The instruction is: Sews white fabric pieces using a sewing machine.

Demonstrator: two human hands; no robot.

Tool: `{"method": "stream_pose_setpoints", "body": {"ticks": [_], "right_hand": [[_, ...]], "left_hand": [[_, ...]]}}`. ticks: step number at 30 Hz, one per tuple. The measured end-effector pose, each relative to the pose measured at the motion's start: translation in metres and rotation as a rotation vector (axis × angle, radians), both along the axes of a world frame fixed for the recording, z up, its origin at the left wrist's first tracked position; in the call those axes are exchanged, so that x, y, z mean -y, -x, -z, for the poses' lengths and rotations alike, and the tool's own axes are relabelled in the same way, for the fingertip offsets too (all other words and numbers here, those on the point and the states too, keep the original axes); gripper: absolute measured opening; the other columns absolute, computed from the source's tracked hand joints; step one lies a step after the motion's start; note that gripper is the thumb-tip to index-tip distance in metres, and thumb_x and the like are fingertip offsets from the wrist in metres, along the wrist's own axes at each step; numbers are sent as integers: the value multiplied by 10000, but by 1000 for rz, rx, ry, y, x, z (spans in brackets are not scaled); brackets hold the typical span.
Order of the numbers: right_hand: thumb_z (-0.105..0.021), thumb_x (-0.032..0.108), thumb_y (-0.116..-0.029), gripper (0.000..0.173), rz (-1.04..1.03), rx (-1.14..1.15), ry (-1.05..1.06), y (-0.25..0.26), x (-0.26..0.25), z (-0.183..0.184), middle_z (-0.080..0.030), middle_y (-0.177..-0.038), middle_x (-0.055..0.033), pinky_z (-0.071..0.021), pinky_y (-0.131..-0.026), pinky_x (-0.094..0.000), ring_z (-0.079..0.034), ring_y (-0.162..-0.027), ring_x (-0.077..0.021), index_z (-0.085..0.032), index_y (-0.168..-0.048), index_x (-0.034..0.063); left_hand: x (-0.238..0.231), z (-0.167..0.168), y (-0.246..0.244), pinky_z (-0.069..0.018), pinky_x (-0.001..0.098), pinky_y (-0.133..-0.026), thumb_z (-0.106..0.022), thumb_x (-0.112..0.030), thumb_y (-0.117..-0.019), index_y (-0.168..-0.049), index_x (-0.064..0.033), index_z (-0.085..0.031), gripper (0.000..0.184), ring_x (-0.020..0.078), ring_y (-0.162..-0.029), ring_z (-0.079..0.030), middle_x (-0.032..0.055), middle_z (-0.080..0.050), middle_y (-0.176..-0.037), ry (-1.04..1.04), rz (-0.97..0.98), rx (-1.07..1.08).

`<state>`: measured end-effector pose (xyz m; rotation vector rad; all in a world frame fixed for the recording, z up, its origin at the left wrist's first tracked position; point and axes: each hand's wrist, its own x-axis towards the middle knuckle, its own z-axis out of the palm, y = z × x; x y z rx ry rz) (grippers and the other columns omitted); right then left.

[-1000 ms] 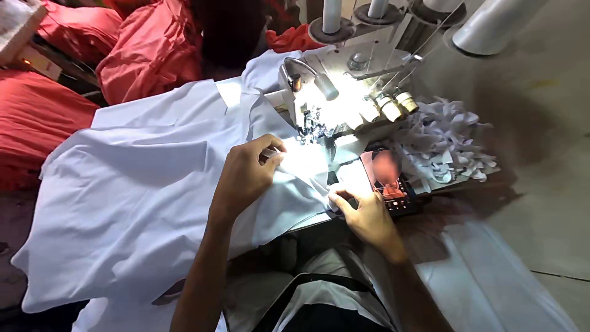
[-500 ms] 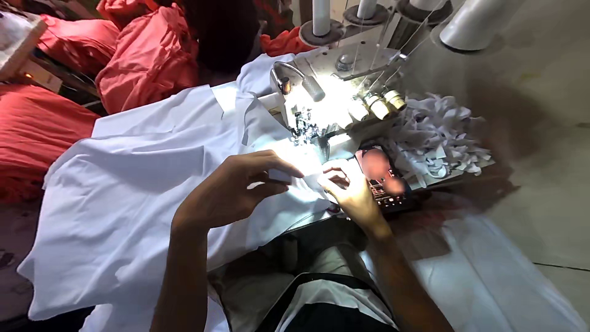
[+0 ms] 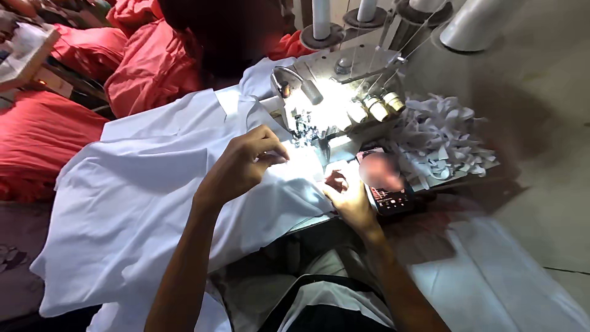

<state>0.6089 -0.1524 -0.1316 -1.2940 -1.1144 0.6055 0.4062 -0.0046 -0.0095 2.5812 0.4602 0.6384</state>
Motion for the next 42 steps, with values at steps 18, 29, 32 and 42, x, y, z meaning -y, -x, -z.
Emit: {"method": "stream_pose_setpoints", "body": {"ticks": [18,29,32,42], "right_hand": [[-633,-54,-907,164,-113,-61,-31,-5,3,-3,-749,-954,-45,-607,-781,-229,-712,-851,-88,-739,-1013,13],[-633,-44,-918,159,-126,-79,-37,-6,3,-4,-753,-965,-59,-608,-797,-240,-717,-867,-107,-741,-1024,5],[-627,-49,-915,165,-126,-76,-30,-6,3,-5,-751,-964,-55,-602,-790,-227,-711,-862,-96,-738,-1023,5],[-617,-47,-918,167,-144,-67,-25,-9,4,-4,-753,-972,-49,-599,-800,-219,-711,-873,-89,-743,-1013,7]], "left_hand": [[11,-6,10,-595,200,-574,-600,-97,-1017,-1067,-146,-750,165,28,-635,-672,-62,-711,-788,123,-151,4],[15,-12,22,-639,247,-683,-681,9,-933,-1039,-75,-765,159,102,-773,-711,7,-728,-960,308,-90,185],[16,-16,23,-647,257,-721,-697,30,-910,-1030,-71,-769,173,112,-825,-719,13,-725,-984,301,-80,197],[15,-20,25,-649,275,-777,-657,-11,-957,-994,-24,-750,100,111,-847,-753,35,-775,-953,377,321,287]]}}
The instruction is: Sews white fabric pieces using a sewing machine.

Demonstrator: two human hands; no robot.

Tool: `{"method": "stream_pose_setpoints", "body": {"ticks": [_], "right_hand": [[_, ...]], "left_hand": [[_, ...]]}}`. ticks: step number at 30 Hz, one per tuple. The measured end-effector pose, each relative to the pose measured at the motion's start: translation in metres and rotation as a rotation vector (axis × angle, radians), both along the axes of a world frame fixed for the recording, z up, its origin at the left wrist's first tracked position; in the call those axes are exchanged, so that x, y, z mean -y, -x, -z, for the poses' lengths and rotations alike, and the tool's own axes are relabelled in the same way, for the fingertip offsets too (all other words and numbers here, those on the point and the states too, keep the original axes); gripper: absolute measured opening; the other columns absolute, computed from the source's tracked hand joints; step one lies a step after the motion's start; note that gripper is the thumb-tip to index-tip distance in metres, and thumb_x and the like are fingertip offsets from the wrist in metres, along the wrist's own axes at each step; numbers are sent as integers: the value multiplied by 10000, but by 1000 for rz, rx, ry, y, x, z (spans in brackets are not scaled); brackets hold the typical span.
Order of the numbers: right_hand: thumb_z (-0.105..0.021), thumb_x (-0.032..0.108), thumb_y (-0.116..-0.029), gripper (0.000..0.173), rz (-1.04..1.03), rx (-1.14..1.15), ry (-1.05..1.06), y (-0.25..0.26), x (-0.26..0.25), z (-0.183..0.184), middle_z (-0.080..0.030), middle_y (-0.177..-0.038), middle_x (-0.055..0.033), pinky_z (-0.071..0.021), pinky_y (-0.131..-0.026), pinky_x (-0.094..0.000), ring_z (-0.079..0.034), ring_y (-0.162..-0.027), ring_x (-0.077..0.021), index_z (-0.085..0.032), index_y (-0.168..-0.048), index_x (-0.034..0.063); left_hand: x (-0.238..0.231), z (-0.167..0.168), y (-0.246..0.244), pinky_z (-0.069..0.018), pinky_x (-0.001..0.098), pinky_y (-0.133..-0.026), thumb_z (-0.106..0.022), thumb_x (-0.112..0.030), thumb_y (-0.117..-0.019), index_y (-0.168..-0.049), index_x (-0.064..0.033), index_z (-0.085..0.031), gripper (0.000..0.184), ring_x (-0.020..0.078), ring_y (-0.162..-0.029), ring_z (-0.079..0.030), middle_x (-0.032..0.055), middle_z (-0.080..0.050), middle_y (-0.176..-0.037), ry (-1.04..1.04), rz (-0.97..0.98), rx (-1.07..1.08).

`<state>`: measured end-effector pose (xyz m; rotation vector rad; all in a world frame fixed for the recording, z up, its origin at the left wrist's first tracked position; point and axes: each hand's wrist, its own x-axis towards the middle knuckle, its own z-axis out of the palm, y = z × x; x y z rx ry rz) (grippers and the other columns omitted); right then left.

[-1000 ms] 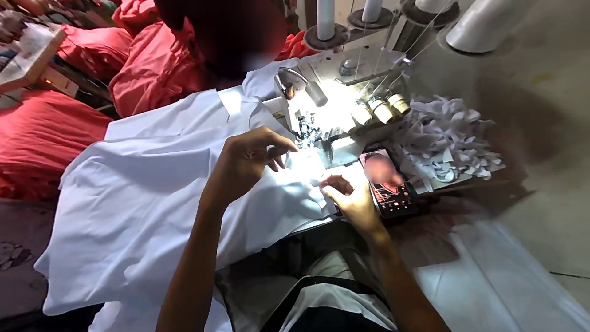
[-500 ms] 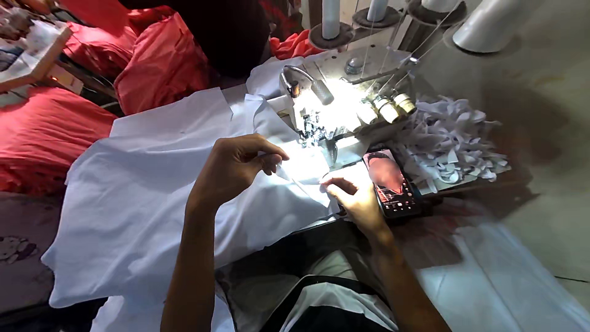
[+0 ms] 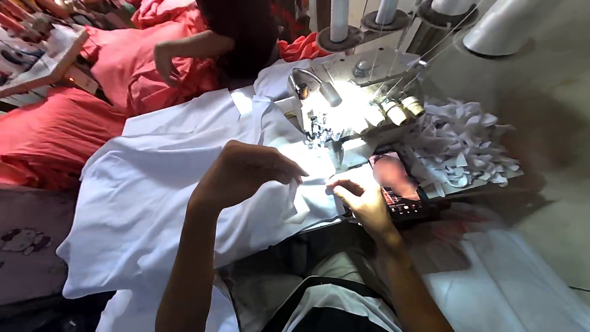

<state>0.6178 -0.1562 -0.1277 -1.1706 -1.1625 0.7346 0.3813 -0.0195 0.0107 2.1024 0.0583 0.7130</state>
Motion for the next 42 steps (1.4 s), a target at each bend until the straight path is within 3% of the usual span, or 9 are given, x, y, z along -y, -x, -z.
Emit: {"method": "stream_pose_setpoints", "body": {"ticks": [3,6,10,12,16,19,25,31,42], "right_hand": [[-619,-59,-914,184,-10,8,-21,-1,-1,1,-761,-988,-55,-605,-825,-231,-721,-896,-98,-754,-1022,6],[-622,-58,-915,187,-1,6,-22,0,0,1,-764,-999,-53,-604,-830,-229,-721,-914,-94,-763,-1015,12],[-615,-57,-917,192,-5,3,-21,-1,0,2,-764,-1001,-60,-603,-848,-240,-721,-932,-100,-767,-1011,11],[-611,-63,-910,203,0,19,-28,-1,2,1,-765,-1005,-48,-596,-878,-231,-717,-955,-82,-772,-1006,16],[-615,-48,-910,193,24,36,3,1,3,-3,-759,-984,-5,-585,-874,-198,-704,-936,-29,-766,-1000,32],[-565,-21,-946,225,-20,48,15,0,3,-4,-758,-1053,-29,-575,-900,-209,-698,-1001,-48,-763,-1043,22],[-546,142,-1029,202,-24,22,37,3,5,-9,-687,-875,54,-526,-734,-154,-621,-792,33,-724,-985,58],[-633,120,-1005,162,25,51,39,10,3,-3,-760,-925,-12,-591,-805,-200,-707,-861,-50,-774,-968,50],[-581,96,-1015,208,64,-15,64,12,9,-3,-736,-856,14,-565,-738,-184,-677,-800,-25,-767,-929,59]], "left_hand": [[1,4,-9,-625,215,-778,-634,-37,-961,-1097,-125,-758,204,15,-833,-721,-65,-764,-970,-315,-228,-336],[12,-1,-14,-582,191,-784,-609,-125,-996,-1087,-171,-758,181,-11,-862,-679,-94,-721,-971,-450,-183,-385],[33,-18,-22,-582,209,-846,-525,-47,-1036,-989,-21,-725,208,24,-930,-701,27,-750,-990,33,477,-70],[36,-15,-36,-563,220,-863,-525,-40,-1035,-1010,8,-720,203,44,-950,-693,66,-742,-1010,94,596,-88],[15,10,-58,-567,201,-798,-569,-20,-995,-1062,-70,-743,192,26,-844,-679,-15,-727,-922,-316,171,-382],[-1,25,-68,-566,261,-747,-620,-42,-971,-1043,-121,-746,165,58,-785,-676,-34,-721,-868,-484,17,-436],[-5,25,-76,-593,288,-750,-651,-97,-964,-1083,-123,-745,154,82,-813,-693,-14,-730,-946,-466,-97,-410],[-4,32,-79,-580,331,-738,-662,-104,-959,-1086,-119,-755,159,124,-812,-692,12,-734,-965,-491,-245,-366],[7,43,-77,-582,272,-761,-668,-51,-956,-1015,-65,-743,97,104,-814,-689,44,-718,-956,-433,-467,-210]]}}
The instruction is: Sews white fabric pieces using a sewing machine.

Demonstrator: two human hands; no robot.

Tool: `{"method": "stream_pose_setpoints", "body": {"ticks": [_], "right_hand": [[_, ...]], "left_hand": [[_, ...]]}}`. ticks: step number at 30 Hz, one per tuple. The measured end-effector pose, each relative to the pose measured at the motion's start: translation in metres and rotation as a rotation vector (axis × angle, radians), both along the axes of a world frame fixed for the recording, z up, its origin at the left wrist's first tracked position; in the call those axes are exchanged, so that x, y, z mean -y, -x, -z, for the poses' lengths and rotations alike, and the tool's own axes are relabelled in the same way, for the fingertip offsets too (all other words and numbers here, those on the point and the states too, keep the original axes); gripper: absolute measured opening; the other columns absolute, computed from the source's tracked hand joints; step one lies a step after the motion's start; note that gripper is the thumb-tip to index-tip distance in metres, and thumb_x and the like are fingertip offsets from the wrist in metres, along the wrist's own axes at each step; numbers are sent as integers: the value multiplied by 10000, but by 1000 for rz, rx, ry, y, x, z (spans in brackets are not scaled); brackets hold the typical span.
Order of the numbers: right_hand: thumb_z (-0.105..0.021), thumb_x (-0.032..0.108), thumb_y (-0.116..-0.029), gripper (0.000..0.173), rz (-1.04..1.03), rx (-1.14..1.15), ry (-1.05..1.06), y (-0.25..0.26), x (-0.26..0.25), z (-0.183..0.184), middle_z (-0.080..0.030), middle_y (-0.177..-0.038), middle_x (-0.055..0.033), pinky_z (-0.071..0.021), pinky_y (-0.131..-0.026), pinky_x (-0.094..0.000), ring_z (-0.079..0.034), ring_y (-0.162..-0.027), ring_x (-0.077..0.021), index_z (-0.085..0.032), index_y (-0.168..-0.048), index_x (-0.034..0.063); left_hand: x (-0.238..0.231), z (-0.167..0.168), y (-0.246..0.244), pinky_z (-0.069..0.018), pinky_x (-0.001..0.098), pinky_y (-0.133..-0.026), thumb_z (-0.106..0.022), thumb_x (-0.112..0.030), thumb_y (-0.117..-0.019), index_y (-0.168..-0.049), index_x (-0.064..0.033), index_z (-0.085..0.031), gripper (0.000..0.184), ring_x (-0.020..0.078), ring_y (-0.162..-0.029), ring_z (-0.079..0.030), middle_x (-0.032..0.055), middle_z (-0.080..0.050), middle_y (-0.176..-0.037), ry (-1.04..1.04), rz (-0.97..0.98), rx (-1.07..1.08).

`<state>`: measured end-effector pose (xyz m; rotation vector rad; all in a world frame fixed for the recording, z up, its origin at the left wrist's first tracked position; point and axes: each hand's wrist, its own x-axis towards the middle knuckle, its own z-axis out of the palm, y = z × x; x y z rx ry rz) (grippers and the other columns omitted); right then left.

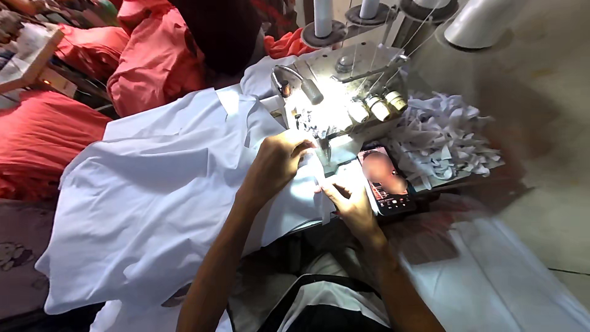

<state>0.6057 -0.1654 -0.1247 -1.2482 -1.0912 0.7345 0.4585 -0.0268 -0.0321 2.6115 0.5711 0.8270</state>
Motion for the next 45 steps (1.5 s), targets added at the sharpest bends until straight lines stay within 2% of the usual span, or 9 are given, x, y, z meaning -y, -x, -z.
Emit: {"method": "stream_pose_setpoints", "body": {"ticks": [8,13,15,19,24,32,39,42,45], "right_hand": [[-513,113,-1042,269,14,-45,17,-3,1,3,-669,-766,59,-501,-633,-165,-593,-678,11,-744,-910,76],[-490,99,-1053,307,-14,-6,-21,-5,-1,5,-718,-828,47,-505,-653,-170,-609,-707,10,-771,-932,79],[-500,94,-1046,299,-12,-4,-16,-4,-1,4,-708,-819,54,-487,-629,-164,-586,-682,14,-773,-926,84],[-506,78,-1045,289,-27,16,-36,-5,0,3,-746,-889,20,-556,-758,-194,-672,-818,-29,-777,-942,73],[-506,69,-1041,288,-30,15,-36,-5,0,2,-748,-886,22,-554,-758,-189,-672,-820,-21,-777,-943,70],[-513,65,-1035,284,-29,26,-33,-6,-1,2,-750,-890,17,-566,-800,-203,-686,-857,-32,-780,-938,73],[-522,87,-1039,271,-30,-17,-23,-6,0,-1,-740,-875,42,-563,-787,-188,-673,-830,-6,-774,-941,82],[-510,80,-1029,235,1,-62,-3,-3,1,-1,-705,-847,76,-560,-787,-180,-658,-817,23,-729,-944,85],[-465,159,-1083,326,-47,-93,9,-6,0,3,-739,-864,41,-549,-757,-202,-661,-798,-6,-751,-957,66]], "left_hand": [[-4,-8,32,-586,243,-628,-587,-92,-1013,-1042,-100,-711,127,56,-686,-662,-16,-701,-913,122,83,-91],[-16,-10,54,-572,214,-536,-598,-76,-1014,-1043,-127,-665,90,34,-607,-657,-41,-703,-799,261,79,-176],[-20,-9,58,-584,212,-548,-625,-68,-1002,-1020,-111,-668,64,48,-612,-663,-29,-687,-767,377,107,-140],[-23,-9,68,-620,245,-625,-617,-70,-991,-1009,-97,-678,69,89,-686,-700,-7,-719,-836,514,165,-105],[-19,-10,75,-635,245,-644,-646,-88,-987,-952,-81,-718,81,85,-705,-723,-8,-742,-833,460,106,-22],[-18,-16,63,-634,249,-694,-653,-15,-955,-1149,-127,-673,225,75,-797,-718,-17,-723,-1030,336,40,-26],[9,-21,31,-582,270,-860,-660,-117,-987,-940,-23,-740,132,65,-934,-702,26,-753,-942,535,870,136],[13,-23,13,-573,236,-812,-629,-71,-983,-1068,-73,-741,140,41,-890,-693,-4,-745,-964,301,657,-136],[6,-17,3,-570,366,-690,-637,-120,-979,-1098,-180,-719,157,113,-772,-689,-35,-716,-880,34,337,-309]]}}
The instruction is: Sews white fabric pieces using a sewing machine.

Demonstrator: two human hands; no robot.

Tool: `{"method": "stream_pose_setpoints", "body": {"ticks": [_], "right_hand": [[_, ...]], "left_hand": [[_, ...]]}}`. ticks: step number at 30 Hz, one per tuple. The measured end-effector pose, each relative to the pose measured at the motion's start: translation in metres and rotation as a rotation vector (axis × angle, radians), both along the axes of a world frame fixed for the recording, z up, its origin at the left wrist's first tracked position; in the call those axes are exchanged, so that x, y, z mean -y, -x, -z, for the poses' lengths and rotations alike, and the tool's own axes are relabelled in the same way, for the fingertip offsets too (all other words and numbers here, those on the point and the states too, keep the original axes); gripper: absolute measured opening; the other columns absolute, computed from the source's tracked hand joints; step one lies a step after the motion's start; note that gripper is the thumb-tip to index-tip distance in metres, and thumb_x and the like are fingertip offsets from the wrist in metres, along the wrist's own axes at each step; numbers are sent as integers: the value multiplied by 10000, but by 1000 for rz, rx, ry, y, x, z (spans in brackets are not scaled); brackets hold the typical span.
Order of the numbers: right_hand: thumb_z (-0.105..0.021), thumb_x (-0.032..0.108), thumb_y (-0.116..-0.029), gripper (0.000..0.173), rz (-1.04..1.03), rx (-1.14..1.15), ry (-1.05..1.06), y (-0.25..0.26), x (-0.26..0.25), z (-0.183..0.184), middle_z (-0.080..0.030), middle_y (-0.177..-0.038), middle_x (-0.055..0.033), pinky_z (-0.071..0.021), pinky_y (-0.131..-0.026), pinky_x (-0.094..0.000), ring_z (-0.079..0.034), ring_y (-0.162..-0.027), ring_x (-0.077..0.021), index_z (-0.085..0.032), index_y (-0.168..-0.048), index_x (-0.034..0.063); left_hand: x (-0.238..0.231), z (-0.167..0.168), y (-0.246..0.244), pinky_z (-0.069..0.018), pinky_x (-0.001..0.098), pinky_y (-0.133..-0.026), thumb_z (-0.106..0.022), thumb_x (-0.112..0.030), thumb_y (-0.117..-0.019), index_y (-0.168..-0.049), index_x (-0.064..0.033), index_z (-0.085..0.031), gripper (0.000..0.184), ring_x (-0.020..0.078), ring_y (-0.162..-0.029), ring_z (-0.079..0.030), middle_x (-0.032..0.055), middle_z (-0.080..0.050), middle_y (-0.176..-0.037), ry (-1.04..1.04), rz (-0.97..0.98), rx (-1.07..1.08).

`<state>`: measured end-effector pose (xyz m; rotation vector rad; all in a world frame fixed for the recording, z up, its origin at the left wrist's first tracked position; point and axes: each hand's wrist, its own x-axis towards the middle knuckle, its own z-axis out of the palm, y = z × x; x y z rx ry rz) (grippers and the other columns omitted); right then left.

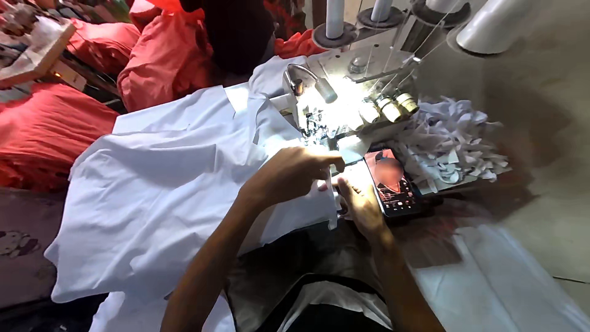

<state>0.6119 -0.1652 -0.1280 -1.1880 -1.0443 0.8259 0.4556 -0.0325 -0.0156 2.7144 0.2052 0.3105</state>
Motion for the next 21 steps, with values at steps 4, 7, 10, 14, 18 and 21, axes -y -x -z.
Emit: {"method": "stream_pose_setpoints", "body": {"ticks": [4,7,10,14,18,21], "right_hand": [[-509,155,-1069,306,-13,42,-16,0,-1,-2,-705,-809,47,-504,-670,-160,-611,-720,14,-754,-906,72],[-594,109,-1019,205,-6,46,-36,1,-2,-1,-723,-838,14,-520,-670,-162,-630,-733,-8,-761,-919,48],[-639,89,-993,132,-5,2,-55,2,-2,-1,-743,-885,-12,-571,-731,-190,-682,-796,-40,-752,-975,25],[-558,198,-1051,242,-18,-79,-32,1,-2,4,-689,-816,54,-487,-630,-168,-581,-678,10,-737,-944,75],[-424,131,-1066,339,2,-235,-17,4,5,-4,-678,-804,93,-539,-773,-187,-635,-792,16,-710,-883,137],[-383,123,-1079,386,35,-236,19,6,7,-8,-668,-751,118,-539,-704,-161,-626,-722,41,-694,-853,158]], "left_hand": [[-9,8,-4,-571,332,-697,-618,-105,-980,-1142,-152,-721,198,95,-750,-676,-31,-723,-871,7,-85,67],[-12,10,-3,-573,285,-679,-641,-70,-940,-1139,-115,-724,220,79,-730,-666,-19,-711,-853,77,-112,126],[-12,10,-3,-590,268,-687,-677,-84,-925,-1132,-129,-725,217,69,-757,-682,-19,-726,-899,103,-199,145],[-12,9,2,-623,251,-735,-694,-67,-930,-1147,-81,-707,218,68,-854,-708,-1,-729,-994,328,-16,166],[-1,13,-1,-598,244,-815,-660,-76,-970,-1088,-9,-707,143,75,-942,-701,44,-738,-1041,611,349,69],[14,13,-7,-562,225,-825,-647,-85,-980,-1124,-37,-704,162,54,-918,-682,32,-732,-1015,545,314,-21]]}}
